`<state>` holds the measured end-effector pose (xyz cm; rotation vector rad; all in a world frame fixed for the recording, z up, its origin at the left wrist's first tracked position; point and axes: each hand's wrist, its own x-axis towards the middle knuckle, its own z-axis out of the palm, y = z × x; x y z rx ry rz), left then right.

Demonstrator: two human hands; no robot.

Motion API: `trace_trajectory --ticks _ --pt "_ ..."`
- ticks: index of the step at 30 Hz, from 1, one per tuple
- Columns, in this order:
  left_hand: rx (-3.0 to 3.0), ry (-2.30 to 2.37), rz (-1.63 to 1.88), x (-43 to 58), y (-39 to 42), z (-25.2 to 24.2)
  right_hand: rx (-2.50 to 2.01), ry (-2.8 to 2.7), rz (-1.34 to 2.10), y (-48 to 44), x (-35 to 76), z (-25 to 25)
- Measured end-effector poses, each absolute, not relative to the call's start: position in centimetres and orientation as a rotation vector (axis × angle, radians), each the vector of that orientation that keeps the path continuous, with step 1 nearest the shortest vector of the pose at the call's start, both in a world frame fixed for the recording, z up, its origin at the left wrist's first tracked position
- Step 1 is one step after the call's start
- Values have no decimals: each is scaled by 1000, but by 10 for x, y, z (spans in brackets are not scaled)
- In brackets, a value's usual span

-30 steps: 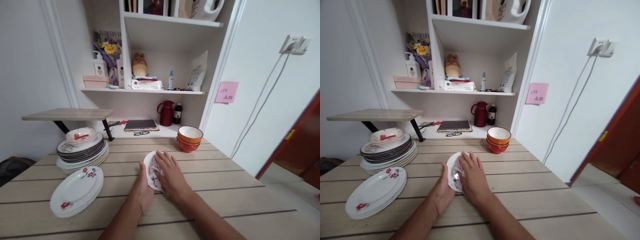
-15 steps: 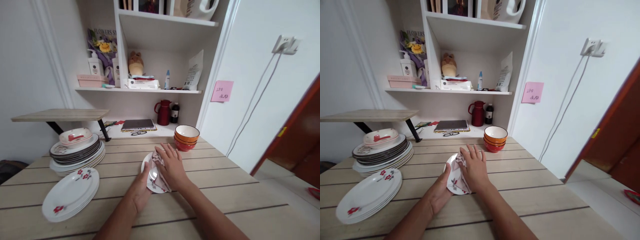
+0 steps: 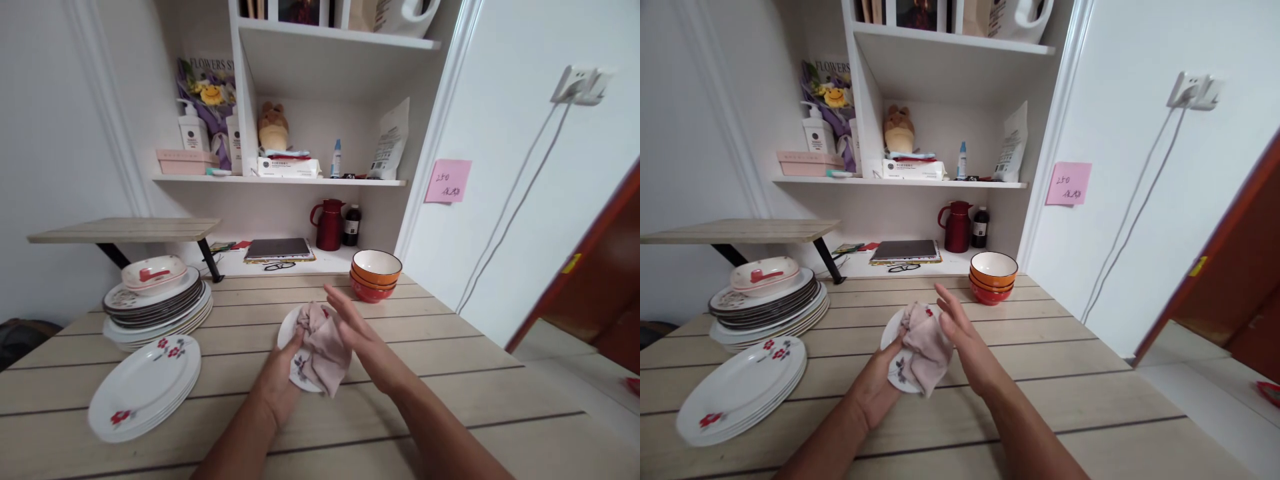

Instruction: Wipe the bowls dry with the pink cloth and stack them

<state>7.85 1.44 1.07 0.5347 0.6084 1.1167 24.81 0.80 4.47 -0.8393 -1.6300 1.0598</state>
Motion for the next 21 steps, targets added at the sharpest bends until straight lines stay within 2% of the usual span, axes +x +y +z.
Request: trace_trajectory --ticks 4,10,15,21 --pt "468 630 1168 74 20 11 -821 -1089 1247 16 241 35" --pt "400 720 1231 63 26 9 -547 -863 1893 11 211 18" --pt "486 822 1312 62 27 7 -417 -744 1960 9 200 6" --pt "639 909 1291 65 29 7 -505 -552 1946 12 193 2"
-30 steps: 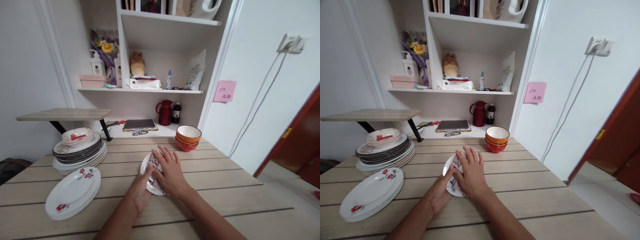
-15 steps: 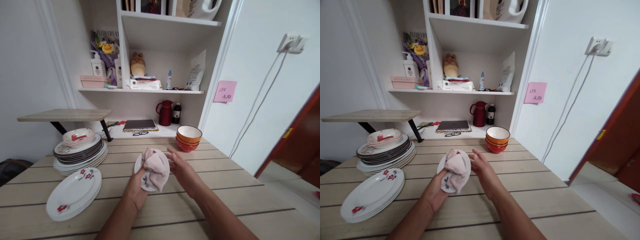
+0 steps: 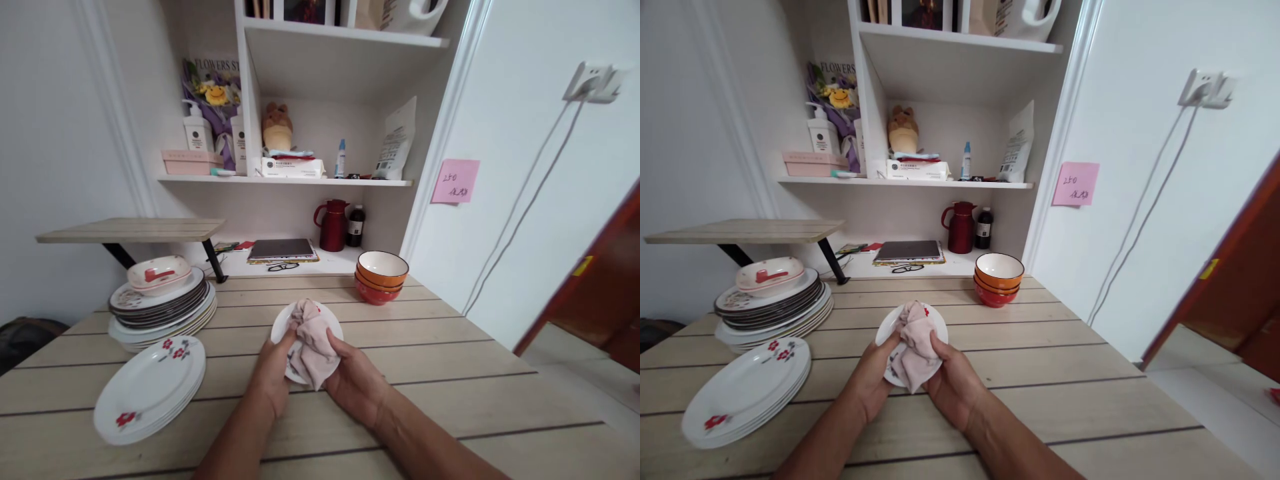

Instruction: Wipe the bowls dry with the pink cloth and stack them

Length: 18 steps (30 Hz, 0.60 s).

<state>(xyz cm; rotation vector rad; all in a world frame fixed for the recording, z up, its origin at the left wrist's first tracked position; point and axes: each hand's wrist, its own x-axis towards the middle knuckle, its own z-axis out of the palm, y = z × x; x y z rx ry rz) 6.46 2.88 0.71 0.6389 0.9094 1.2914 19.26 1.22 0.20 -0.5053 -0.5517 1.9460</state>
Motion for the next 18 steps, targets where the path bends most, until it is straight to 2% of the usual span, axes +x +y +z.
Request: trace_trajectory --ticks 4,11,14,18 --pt "894 1125 1413 59 35 1 -532 -441 1893 15 189 4" --pt "1775 1597 1674 47 47 -20 -625 -359 1762 22 198 6" --pt "2005 1619 1762 50 40 -10 -628 -339 1772 22 200 11" --pt "2195 1403 1791 55 30 2 -616 -381 1793 21 200 11"
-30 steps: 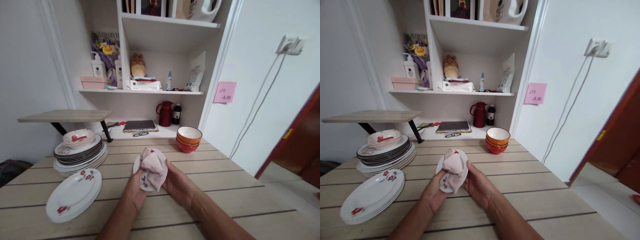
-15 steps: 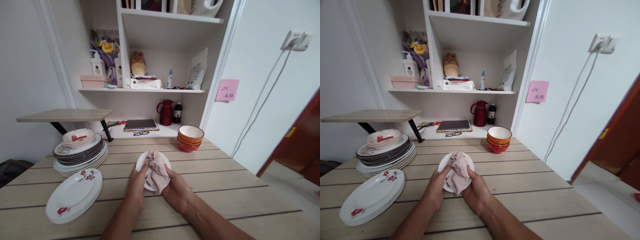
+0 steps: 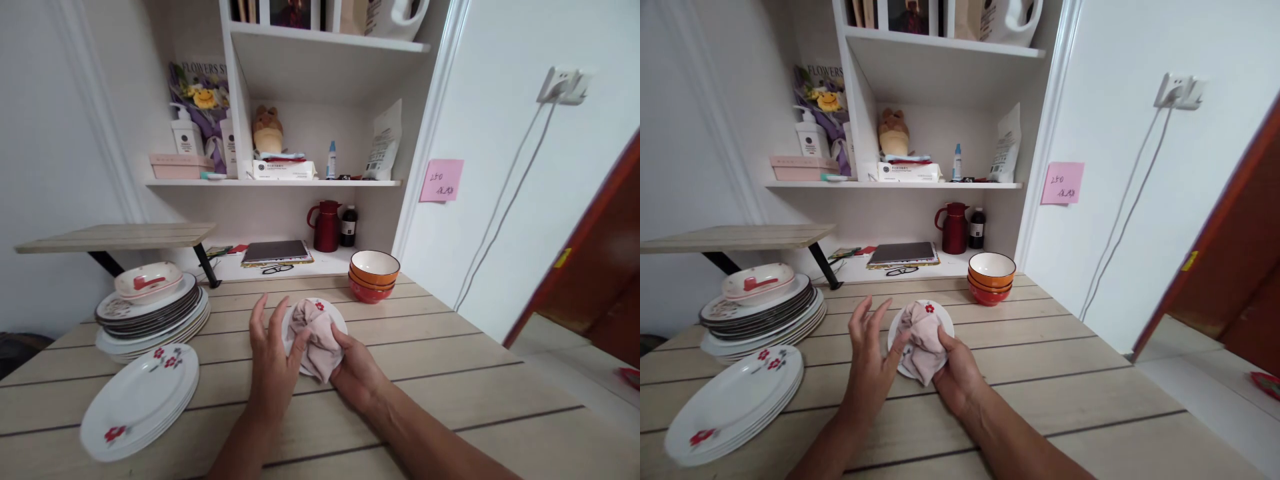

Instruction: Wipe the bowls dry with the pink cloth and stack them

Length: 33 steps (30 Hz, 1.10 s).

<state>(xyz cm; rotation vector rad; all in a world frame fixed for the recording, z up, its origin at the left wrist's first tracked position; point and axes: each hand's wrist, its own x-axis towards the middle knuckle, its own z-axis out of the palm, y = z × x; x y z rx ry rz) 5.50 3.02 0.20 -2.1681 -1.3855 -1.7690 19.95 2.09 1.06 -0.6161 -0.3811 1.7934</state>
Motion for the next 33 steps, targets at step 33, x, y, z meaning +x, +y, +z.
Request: trace_trajectory --ticks 33 --pt "-2556 -1296 -1330 51 34 -21 -459 -561 1772 38 198 -12"
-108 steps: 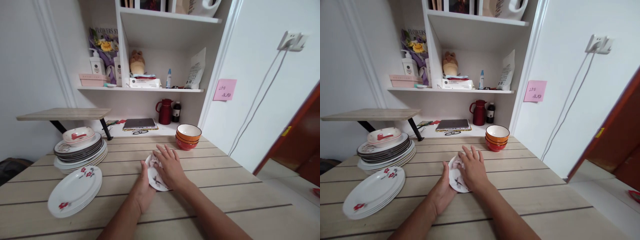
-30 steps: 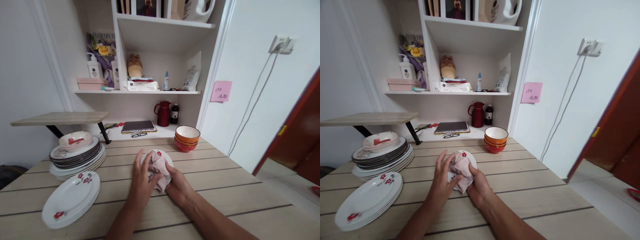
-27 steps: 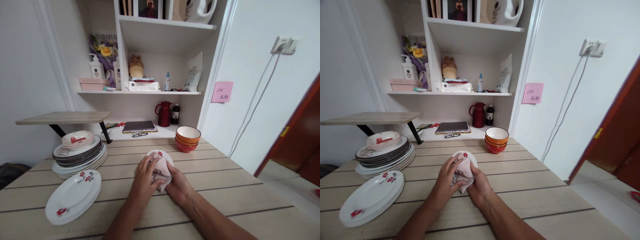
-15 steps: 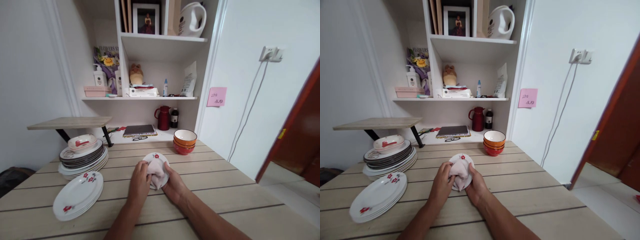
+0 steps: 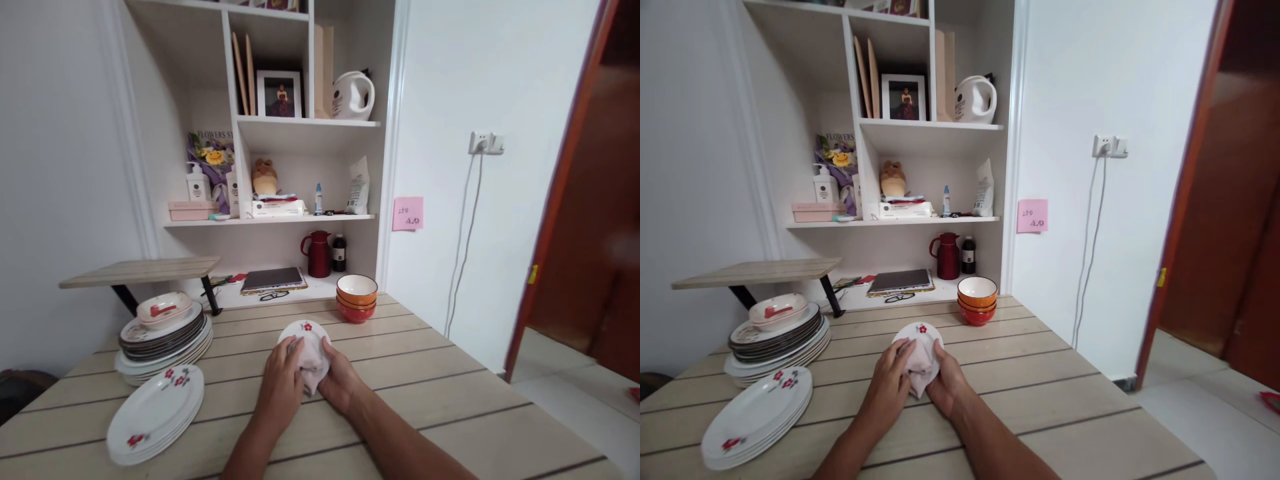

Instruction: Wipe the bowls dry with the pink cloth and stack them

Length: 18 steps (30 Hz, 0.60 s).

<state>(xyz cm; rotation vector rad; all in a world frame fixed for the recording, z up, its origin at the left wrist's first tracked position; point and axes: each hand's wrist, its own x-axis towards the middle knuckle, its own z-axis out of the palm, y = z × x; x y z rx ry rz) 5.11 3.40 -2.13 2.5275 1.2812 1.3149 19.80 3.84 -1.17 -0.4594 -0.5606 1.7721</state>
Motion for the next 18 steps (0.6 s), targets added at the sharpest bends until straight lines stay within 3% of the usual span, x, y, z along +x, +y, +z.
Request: trace_trajectory --ticks 5,18 --pt "2559 1195 1169 50 33 -25 -439 -586 1758 41 199 -13" --pt "2578 1380 1271 49 49 -29 -383 -612 1799 31 195 -5"
